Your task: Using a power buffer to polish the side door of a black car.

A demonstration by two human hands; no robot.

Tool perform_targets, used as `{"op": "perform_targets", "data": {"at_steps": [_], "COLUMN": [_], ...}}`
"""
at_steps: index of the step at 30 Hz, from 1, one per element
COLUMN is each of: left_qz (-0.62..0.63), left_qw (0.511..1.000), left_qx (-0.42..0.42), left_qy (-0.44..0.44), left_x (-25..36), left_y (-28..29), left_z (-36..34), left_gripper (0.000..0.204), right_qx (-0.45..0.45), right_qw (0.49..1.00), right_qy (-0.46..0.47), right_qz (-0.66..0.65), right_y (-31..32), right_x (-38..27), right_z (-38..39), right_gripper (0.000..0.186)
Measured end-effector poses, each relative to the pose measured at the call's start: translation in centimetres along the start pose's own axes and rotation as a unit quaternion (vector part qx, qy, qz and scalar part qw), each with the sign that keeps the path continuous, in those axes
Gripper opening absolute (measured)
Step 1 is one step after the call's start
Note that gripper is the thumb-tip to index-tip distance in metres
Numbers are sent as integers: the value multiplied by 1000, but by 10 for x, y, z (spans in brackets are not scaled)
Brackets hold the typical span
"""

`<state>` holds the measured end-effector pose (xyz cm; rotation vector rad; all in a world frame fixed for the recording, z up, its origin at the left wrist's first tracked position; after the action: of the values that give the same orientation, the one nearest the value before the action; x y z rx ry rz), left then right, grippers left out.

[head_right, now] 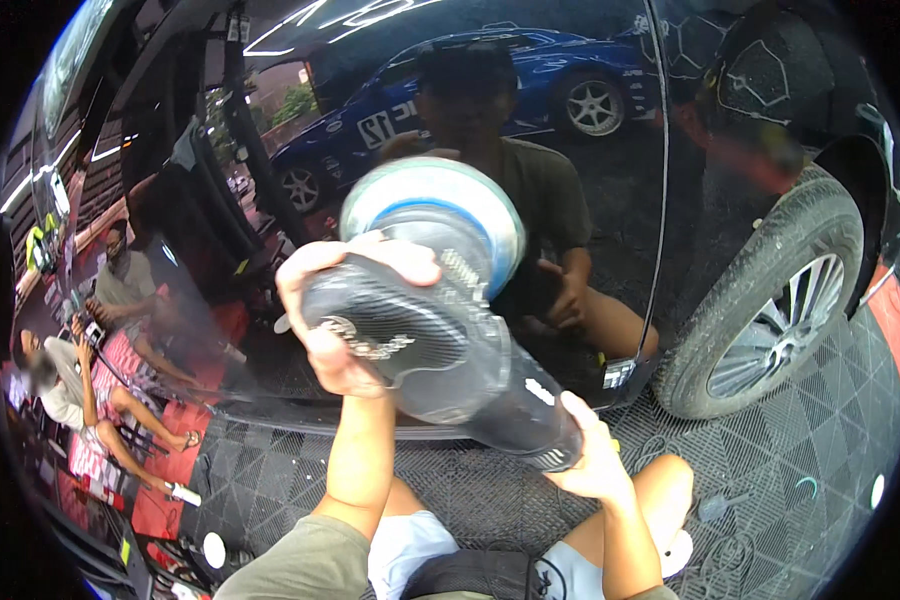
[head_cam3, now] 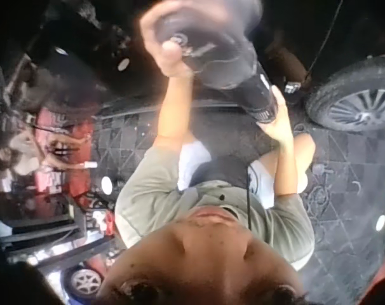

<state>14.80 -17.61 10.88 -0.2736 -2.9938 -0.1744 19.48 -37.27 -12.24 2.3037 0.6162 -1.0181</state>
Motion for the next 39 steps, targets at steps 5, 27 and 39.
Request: {"op": "perform_targets", "data": {"at_steps": [5, 27, 39], "left_qz": [1, -256, -235], "left_qw": [996, 965, 964], "left_qx": [-87, -51, 121], "left_qy": [24, 33, -33], "left_x": [-43, 21, 128], "left_y": [-64, 28, 183], "left_z": [-12, 44, 98], "left_gripper": [59, 59, 58], "right_qx": [35, -17, -95], "right_qw": [999, 998, 988], "right_qy": [-36, -28, -51], "right_qz": [0, -58, 108], "right_y": [58, -20, -169], "right_x": [31, 34, -21], "right_z": [51, 8, -87], "right_gripper": [116, 101, 93]}}
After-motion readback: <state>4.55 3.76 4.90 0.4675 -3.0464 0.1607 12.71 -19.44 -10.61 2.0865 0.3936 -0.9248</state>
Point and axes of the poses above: each hand's wrist, its own z-axis away from the middle knuckle, its own y-axis out of the back of the hand, x = y × z, the point moved 6 cm from there along -z, towards the middle knuckle, and after that the axes turned 11 degrees about -x, right-handed, at the moved point
